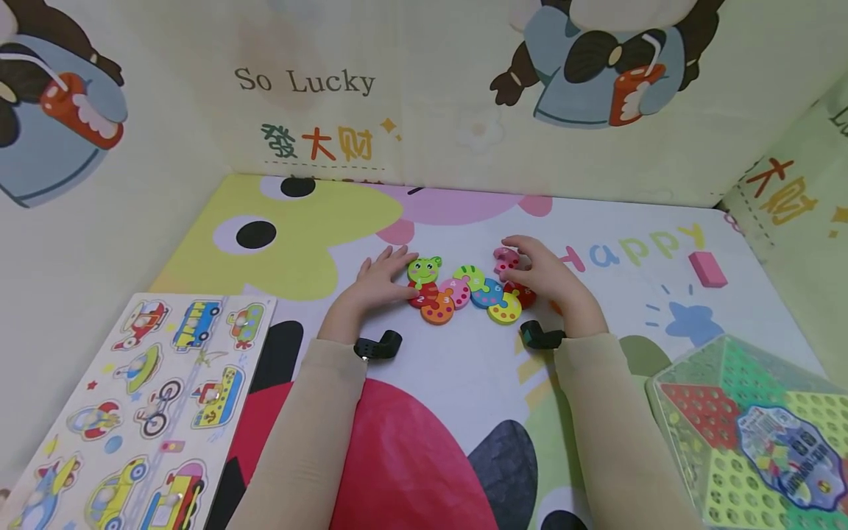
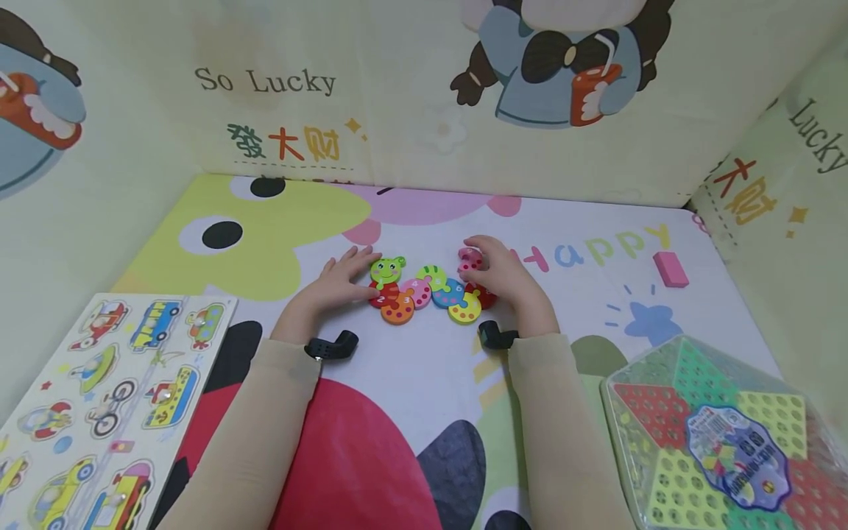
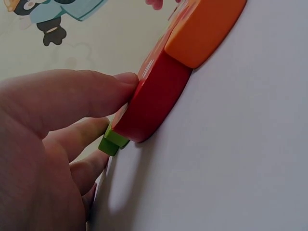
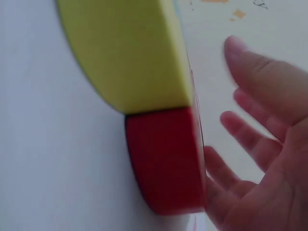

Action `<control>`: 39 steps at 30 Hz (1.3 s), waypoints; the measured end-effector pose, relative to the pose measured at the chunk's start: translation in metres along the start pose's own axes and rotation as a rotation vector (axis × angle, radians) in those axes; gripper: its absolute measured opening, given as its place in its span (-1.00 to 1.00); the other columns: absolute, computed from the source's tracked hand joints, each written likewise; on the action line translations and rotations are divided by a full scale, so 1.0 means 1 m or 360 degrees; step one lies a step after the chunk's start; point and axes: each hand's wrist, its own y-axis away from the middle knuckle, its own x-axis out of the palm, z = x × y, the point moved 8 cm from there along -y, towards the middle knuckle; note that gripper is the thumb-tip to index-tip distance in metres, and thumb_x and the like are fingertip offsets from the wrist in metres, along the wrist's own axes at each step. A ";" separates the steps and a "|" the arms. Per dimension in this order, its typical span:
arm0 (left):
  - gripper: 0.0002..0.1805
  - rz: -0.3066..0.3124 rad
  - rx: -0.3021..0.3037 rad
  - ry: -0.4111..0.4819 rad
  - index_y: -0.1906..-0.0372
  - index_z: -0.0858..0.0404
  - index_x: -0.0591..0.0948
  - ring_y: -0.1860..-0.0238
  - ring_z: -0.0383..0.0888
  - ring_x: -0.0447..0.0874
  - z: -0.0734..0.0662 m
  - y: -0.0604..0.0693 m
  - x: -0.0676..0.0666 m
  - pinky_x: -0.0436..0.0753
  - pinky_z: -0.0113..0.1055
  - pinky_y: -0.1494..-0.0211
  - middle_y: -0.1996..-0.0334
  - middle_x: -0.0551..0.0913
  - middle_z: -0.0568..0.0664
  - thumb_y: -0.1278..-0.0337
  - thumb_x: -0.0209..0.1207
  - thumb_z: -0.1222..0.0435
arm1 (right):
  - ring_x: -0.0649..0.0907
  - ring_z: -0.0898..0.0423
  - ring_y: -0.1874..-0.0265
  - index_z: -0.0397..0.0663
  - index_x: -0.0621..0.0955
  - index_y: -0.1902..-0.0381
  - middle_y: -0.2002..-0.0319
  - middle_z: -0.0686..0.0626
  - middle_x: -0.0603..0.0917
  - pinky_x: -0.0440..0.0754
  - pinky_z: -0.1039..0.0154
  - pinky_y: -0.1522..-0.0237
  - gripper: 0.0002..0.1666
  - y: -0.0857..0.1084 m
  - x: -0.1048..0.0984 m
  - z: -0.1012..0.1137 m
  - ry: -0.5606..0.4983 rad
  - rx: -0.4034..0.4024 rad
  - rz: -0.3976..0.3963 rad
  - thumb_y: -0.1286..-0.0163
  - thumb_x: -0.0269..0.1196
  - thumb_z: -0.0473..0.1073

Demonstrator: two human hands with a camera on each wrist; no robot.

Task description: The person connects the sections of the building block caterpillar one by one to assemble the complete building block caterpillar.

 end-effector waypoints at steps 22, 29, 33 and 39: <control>-0.21 0.0012 0.0029 -0.0004 -0.37 -0.04 0.16 -0.46 -0.08 -0.35 -0.006 0.000 0.001 -0.38 0.05 -0.42 -0.44 -0.05 -0.13 0.04 0.15 0.04 | 0.18 -0.07 -0.31 0.27 0.10 -0.39 -0.35 -0.09 0.19 0.50 -0.06 -0.06 -0.05 -0.010 0.007 -0.019 0.0013 0.0054 -0.0013 -0.10 0.31 0.02; -0.21 0.0016 0.0033 -0.0004 -0.37 -0.04 0.16 -0.46 -0.08 -0.35 -0.006 0.000 0.002 -0.38 0.04 -0.42 -0.44 -0.06 -0.13 0.04 0.14 0.03 | 0.25 -0.06 -0.26 0.22 0.14 -0.37 -0.32 -0.09 0.17 0.53 -0.06 -0.03 -0.05 -0.005 0.000 -0.005 -0.0005 -0.0038 -0.0114 -0.07 0.33 0.03; -0.21 0.0011 0.0025 -0.0005 -0.37 -0.05 0.15 -0.46 -0.09 -0.35 -0.004 -0.001 0.002 -0.38 0.04 -0.42 -0.44 -0.06 -0.14 0.03 0.14 0.03 | 0.24 -0.04 -0.24 0.16 0.17 -0.35 -0.32 -0.06 0.13 0.51 -0.05 -0.06 -0.13 0.001 -0.003 0.009 -0.0131 -0.0105 -0.0114 -0.13 0.30 -0.04; -0.20 0.0008 0.0009 0.0008 -0.37 -0.06 0.15 -0.46 -0.10 -0.35 -0.002 0.000 0.002 -0.38 0.04 -0.42 -0.44 -0.07 -0.16 0.05 0.16 0.01 | 0.17 -0.16 -0.29 0.28 0.08 -0.36 -0.36 -0.04 0.06 0.43 -0.11 -0.13 -0.13 0.025 -0.007 0.012 -0.0310 -0.0039 0.0012 -0.18 0.25 -0.08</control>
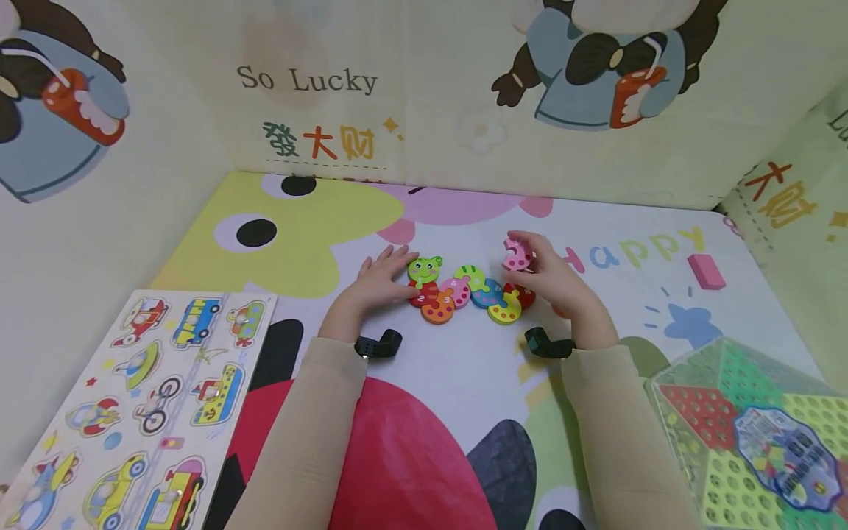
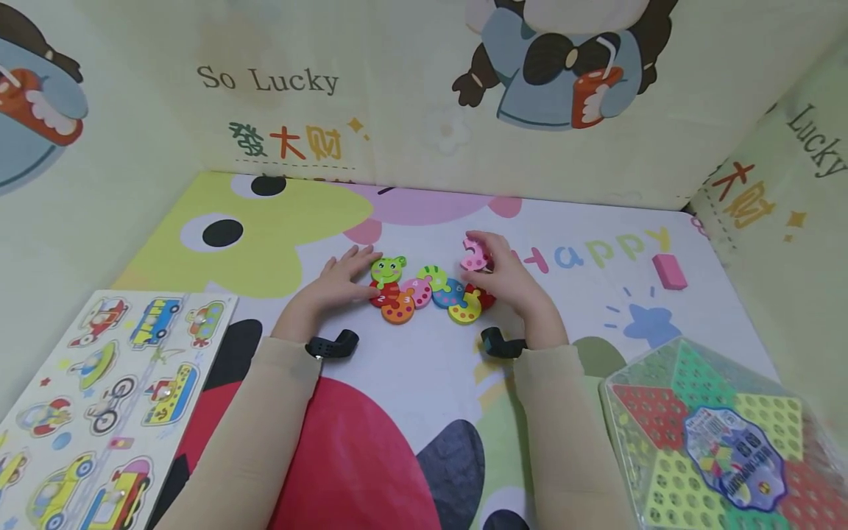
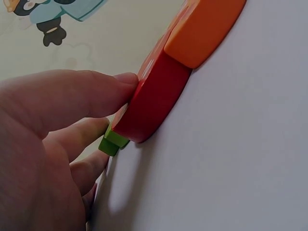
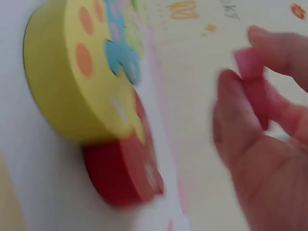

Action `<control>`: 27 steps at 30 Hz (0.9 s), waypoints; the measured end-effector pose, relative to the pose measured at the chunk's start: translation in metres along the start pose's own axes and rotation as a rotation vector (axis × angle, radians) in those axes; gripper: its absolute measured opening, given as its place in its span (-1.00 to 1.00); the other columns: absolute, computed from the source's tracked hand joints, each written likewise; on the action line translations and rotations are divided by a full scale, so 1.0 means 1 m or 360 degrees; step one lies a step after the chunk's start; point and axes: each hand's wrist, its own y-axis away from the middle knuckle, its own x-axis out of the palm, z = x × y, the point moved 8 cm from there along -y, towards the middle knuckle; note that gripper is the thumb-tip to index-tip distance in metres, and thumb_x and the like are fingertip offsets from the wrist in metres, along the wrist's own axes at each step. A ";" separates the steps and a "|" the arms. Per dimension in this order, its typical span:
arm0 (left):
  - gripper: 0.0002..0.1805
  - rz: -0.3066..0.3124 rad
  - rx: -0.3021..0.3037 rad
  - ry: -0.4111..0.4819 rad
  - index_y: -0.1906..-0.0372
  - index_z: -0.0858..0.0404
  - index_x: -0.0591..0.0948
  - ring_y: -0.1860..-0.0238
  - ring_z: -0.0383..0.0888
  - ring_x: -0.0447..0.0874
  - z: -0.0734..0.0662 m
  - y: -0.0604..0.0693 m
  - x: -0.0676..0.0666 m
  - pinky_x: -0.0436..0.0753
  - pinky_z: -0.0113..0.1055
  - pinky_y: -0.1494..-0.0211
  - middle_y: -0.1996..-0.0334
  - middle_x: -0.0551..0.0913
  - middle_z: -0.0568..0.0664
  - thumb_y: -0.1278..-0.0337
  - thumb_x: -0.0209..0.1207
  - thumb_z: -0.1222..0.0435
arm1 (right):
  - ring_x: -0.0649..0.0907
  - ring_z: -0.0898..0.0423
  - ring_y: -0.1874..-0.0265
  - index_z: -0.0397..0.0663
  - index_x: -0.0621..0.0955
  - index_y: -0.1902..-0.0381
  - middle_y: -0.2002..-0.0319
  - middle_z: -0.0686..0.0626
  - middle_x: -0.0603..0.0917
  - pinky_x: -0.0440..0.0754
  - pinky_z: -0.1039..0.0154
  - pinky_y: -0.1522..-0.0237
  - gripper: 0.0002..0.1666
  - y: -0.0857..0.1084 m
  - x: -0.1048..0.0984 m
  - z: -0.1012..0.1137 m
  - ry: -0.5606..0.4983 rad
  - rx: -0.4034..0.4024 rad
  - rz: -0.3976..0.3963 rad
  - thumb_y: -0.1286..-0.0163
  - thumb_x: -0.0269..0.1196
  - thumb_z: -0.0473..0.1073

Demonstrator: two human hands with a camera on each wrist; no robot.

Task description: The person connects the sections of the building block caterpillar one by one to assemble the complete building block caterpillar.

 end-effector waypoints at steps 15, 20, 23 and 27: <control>-0.19 -0.0004 -0.0017 -0.0006 -0.37 -0.06 0.15 -0.46 -0.10 -0.35 0.002 0.000 -0.002 -0.39 0.06 -0.42 -0.45 -0.06 -0.16 0.07 0.18 0.02 | 0.15 -0.20 -0.30 0.25 0.02 -0.41 -0.43 -0.07 -0.01 0.29 -0.19 -0.20 -0.11 0.044 -0.020 -0.029 0.0068 0.0147 -0.0018 -0.22 0.21 0.02; -0.18 -0.0001 -0.0012 -0.0004 -0.38 -0.05 0.14 -0.46 -0.08 -0.34 0.001 0.001 -0.003 -0.38 0.06 -0.42 -0.45 -0.07 -0.14 0.07 0.18 0.04 | 0.06 -0.14 -0.36 0.28 -0.03 -0.41 -0.42 -0.02 -0.02 0.30 -0.16 -0.21 -0.05 0.040 -0.013 -0.035 -0.0062 0.0172 -0.0059 -0.19 0.24 -0.04; -0.18 0.0000 -0.0010 -0.0003 -0.38 -0.04 0.14 -0.46 -0.07 -0.34 0.000 0.001 -0.003 -0.38 0.07 -0.41 -0.45 -0.07 -0.13 0.08 0.18 0.04 | 0.08 -0.17 -0.35 0.16 -0.05 -0.38 -0.44 -0.03 -0.09 0.35 -0.11 -0.20 -0.05 0.037 -0.006 -0.037 -0.0167 0.0144 -0.0056 -0.18 0.25 -0.08; -0.18 0.0007 -0.0014 -0.0022 -0.38 -0.04 0.14 -0.46 -0.07 -0.34 0.000 0.001 -0.002 -0.38 0.07 -0.41 -0.45 -0.08 -0.14 0.07 0.17 0.03 | 0.15 -0.15 -0.32 0.05 0.00 -0.35 -0.43 -0.04 -0.04 0.36 -0.08 -0.20 -0.13 0.036 -0.001 -0.037 -0.0249 0.0084 -0.0046 -0.21 0.21 -0.14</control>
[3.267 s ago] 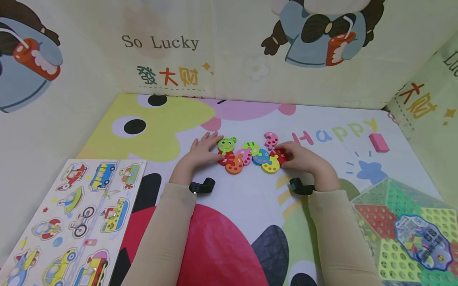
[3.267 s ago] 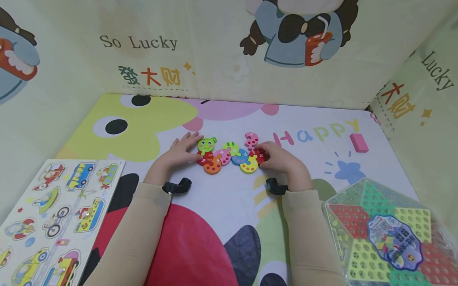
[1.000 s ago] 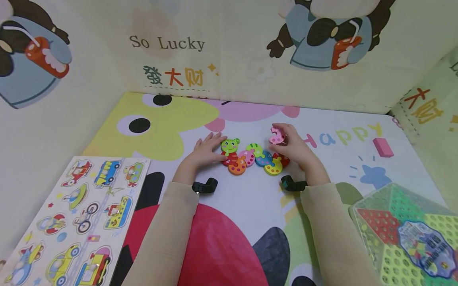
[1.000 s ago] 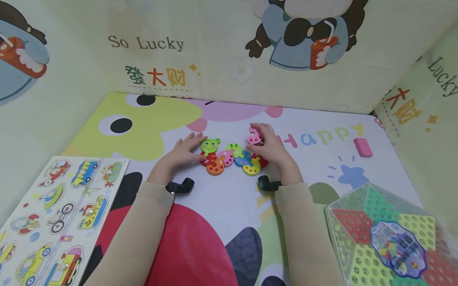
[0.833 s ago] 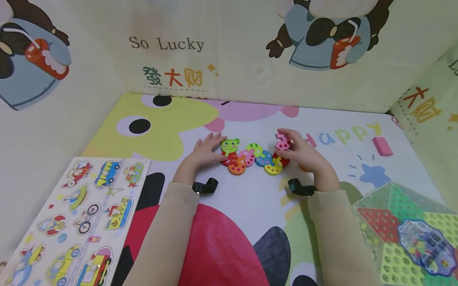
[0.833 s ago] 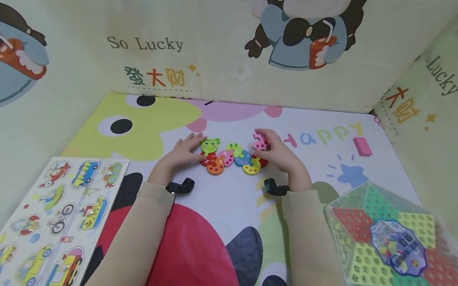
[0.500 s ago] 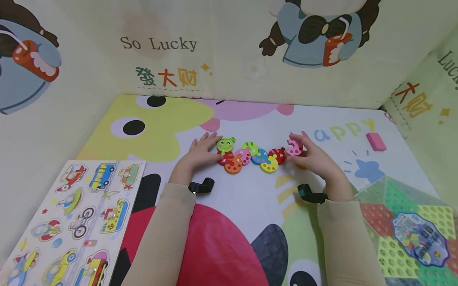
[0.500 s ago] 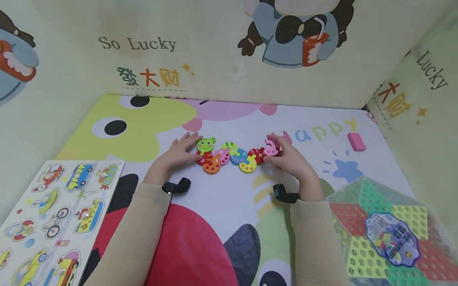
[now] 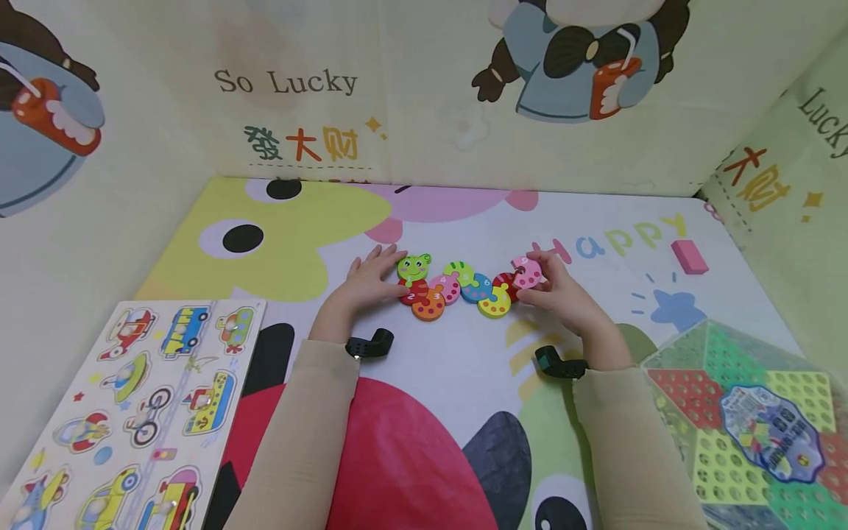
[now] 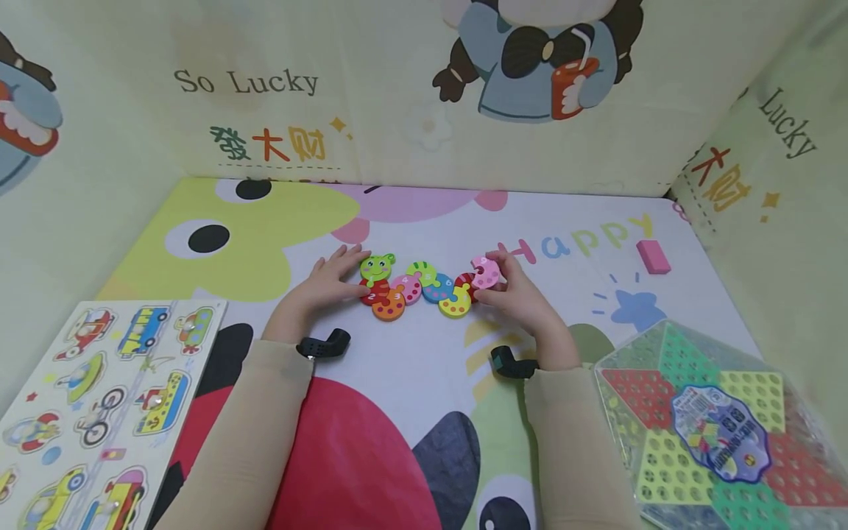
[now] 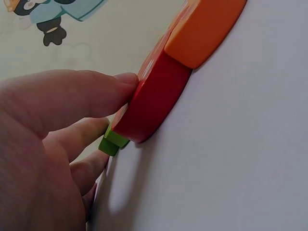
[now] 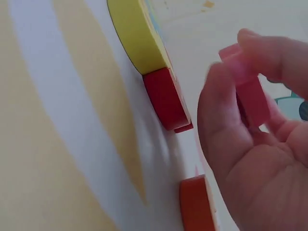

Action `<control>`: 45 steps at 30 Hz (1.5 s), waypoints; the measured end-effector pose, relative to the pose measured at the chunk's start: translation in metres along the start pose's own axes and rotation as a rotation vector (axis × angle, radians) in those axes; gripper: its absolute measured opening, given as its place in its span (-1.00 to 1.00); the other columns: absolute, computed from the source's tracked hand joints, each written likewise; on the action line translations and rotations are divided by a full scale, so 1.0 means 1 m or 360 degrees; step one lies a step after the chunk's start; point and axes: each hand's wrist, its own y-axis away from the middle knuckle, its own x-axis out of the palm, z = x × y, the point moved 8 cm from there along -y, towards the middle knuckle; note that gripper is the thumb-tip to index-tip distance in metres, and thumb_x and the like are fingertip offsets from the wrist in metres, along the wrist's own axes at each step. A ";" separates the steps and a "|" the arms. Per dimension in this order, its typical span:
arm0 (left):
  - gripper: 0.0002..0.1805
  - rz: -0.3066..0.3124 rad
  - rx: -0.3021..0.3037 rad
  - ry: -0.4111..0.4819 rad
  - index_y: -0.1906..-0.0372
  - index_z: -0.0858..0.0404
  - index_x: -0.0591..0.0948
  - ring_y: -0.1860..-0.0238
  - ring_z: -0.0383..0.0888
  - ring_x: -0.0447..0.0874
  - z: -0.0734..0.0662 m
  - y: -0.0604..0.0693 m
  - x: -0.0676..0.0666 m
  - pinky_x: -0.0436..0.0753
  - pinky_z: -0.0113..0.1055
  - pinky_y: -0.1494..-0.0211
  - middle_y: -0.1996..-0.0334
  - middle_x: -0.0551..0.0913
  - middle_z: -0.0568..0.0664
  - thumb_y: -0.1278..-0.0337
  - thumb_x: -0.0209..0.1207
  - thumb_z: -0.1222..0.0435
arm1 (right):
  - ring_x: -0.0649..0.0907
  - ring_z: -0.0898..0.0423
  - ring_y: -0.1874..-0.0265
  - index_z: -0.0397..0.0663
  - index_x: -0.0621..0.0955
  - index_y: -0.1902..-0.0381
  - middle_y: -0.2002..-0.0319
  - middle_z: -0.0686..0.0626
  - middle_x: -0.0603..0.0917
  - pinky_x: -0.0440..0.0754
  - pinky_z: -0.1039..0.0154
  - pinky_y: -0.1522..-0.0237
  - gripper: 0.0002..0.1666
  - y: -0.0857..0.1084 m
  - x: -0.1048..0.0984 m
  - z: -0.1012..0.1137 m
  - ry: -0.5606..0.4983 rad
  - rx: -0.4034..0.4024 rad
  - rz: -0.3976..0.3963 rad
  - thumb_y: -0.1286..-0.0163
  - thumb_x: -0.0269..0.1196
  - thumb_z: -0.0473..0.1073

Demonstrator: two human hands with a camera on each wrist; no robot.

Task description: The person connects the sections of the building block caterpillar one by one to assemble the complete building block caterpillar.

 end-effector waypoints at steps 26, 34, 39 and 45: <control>-0.19 0.0000 -0.0031 0.0030 -0.38 -0.04 0.13 -0.46 -0.06 -0.35 0.007 0.005 -0.004 -0.39 0.07 -0.41 -0.45 -0.08 -0.13 0.05 0.16 0.01 | 0.23 -0.10 -0.22 0.35 0.33 -0.23 -0.25 -0.09 0.28 0.52 -0.07 -0.02 -0.35 -0.039 -0.021 0.003 0.0390 0.0090 0.0049 -0.16 0.21 -0.09; -0.19 -0.0001 -0.0019 0.0013 -0.38 -0.05 0.14 -0.46 -0.08 -0.35 0.004 0.002 0.000 -0.38 0.07 -0.41 -0.45 -0.08 -0.14 0.05 0.17 0.02 | 0.14 -0.14 -0.28 0.36 0.25 -0.30 -0.34 -0.11 0.17 0.45 -0.13 -0.09 -0.29 -0.040 -0.020 -0.007 0.0482 0.0103 0.0169 -0.19 0.19 -0.11; -0.18 0.0006 -0.0012 -0.0004 -0.38 -0.05 0.13 -0.46 -0.08 -0.35 0.001 0.002 0.000 -0.38 0.06 -0.42 -0.45 -0.09 -0.14 0.05 0.17 0.03 | 0.19 -0.11 -0.22 0.29 0.26 -0.27 -0.24 -0.11 0.24 0.51 -0.07 -0.04 -0.32 -0.035 -0.020 -0.009 0.0463 0.0083 0.0185 -0.20 0.21 -0.12; -0.18 0.0004 -0.0010 -0.0007 -0.38 -0.05 0.13 -0.46 -0.08 -0.35 -0.001 0.001 0.000 -0.38 0.06 -0.42 -0.45 -0.09 -0.14 0.06 0.17 0.03 | 0.24 -0.12 -0.18 0.34 0.24 -0.30 -0.20 -0.14 0.27 0.52 -0.05 -0.02 -0.29 -0.033 -0.022 -0.010 0.0539 0.0112 0.0193 -0.21 0.21 -0.02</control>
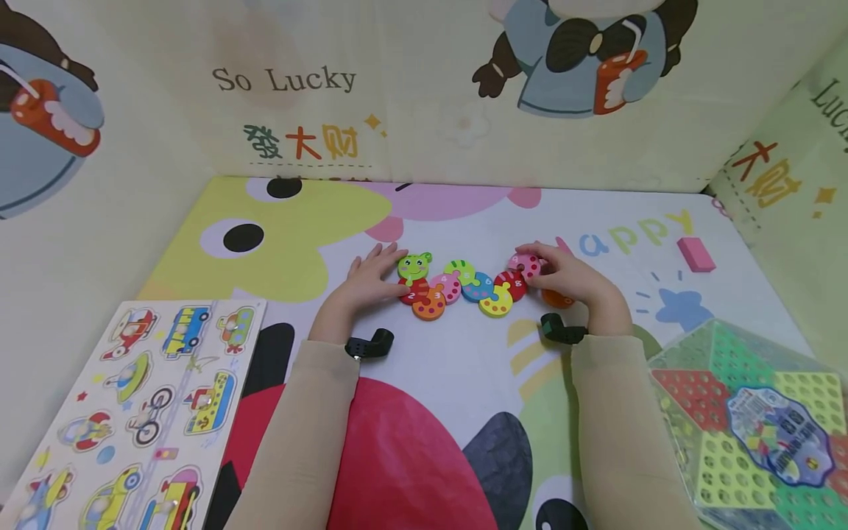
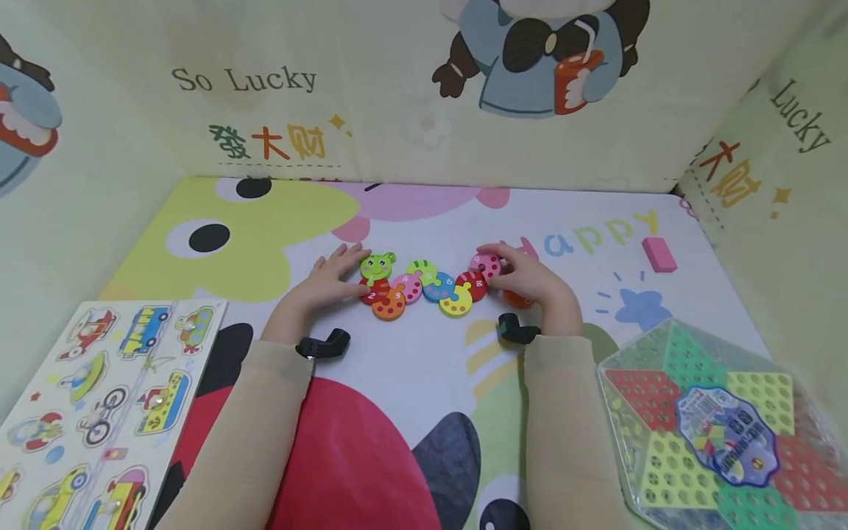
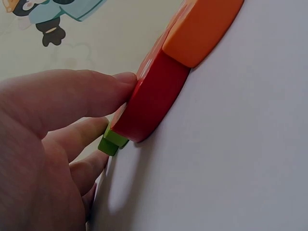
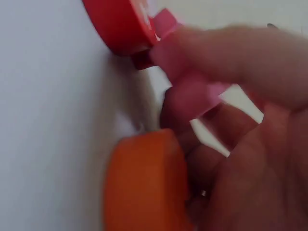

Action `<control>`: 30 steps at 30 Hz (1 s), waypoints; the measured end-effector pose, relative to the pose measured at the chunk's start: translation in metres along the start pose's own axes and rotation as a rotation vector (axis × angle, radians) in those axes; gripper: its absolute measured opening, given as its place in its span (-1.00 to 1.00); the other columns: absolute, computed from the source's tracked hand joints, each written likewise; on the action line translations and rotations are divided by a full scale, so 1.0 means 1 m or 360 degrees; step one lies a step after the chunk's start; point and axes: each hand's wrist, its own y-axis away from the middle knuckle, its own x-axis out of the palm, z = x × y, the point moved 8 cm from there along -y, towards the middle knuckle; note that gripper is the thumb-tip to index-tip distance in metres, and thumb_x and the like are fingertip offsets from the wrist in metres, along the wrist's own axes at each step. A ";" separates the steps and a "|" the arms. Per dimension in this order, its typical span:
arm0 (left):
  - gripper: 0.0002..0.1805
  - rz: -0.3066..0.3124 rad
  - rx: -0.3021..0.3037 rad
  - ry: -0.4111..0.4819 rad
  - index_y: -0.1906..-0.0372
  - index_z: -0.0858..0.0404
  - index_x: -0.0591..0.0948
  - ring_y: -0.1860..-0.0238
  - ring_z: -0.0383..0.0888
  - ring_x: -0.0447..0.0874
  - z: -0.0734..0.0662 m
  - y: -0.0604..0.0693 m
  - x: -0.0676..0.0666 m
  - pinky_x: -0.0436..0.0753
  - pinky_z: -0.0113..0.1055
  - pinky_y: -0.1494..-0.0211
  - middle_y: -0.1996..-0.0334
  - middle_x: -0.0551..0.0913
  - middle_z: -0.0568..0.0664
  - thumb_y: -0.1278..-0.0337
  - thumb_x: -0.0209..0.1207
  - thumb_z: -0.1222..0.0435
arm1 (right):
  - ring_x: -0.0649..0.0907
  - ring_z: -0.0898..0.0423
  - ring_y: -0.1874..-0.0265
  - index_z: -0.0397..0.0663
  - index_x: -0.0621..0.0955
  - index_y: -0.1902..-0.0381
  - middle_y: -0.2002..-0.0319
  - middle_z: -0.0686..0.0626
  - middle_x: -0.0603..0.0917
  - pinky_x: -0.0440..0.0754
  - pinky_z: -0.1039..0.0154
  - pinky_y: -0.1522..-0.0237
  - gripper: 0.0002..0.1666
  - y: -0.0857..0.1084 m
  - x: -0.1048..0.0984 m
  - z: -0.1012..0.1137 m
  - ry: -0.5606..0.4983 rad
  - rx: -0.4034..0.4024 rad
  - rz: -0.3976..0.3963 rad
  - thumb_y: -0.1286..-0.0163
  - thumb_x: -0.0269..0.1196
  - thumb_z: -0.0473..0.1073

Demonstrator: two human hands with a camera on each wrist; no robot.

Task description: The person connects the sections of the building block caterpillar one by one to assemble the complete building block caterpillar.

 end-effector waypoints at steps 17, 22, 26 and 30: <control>-0.17 -0.0011 -0.0002 -0.0004 -0.38 -0.04 0.13 -0.46 -0.07 -0.34 -0.001 0.000 0.000 -0.38 0.07 -0.41 -0.45 -0.07 -0.13 0.07 0.18 0.04 | 0.08 -0.19 -0.31 0.32 0.23 -0.33 -0.38 -0.16 0.07 0.53 -0.05 -0.03 -0.22 -0.002 0.001 -0.004 0.0004 0.0055 0.0085 -0.16 0.26 -0.01; -0.17 -0.0014 0.0005 -0.0003 -0.38 -0.04 0.14 -0.46 -0.08 -0.34 -0.001 0.000 0.000 -0.37 0.07 -0.41 -0.45 -0.07 -0.14 0.08 0.18 0.03 | 0.14 -0.17 -0.28 0.32 0.22 -0.33 -0.31 -0.17 0.17 0.53 -0.04 -0.02 -0.21 -0.002 0.002 -0.005 0.0020 0.0063 0.0068 -0.16 0.25 0.00; -0.18 -0.0017 0.0009 -0.0006 -0.37 -0.04 0.15 -0.46 -0.08 -0.34 -0.001 0.000 0.000 -0.37 0.07 -0.42 -0.45 -0.06 -0.14 0.08 0.18 0.03 | 0.24 -0.14 -0.20 0.29 0.23 -0.33 -0.18 -0.18 0.30 0.55 0.02 0.00 -0.22 -0.002 0.002 -0.006 0.0022 0.0046 0.0054 -0.16 0.25 0.00; -0.18 -0.0020 0.0007 -0.0008 -0.37 -0.04 0.15 -0.46 -0.08 -0.33 -0.001 0.000 0.000 -0.37 0.07 -0.42 -0.45 -0.06 -0.14 0.08 0.18 0.03 | 0.25 -0.13 -0.18 0.27 0.25 -0.32 -0.17 -0.18 0.30 0.55 0.02 0.00 -0.24 -0.003 0.001 -0.004 0.0032 0.0032 0.0035 -0.16 0.25 0.00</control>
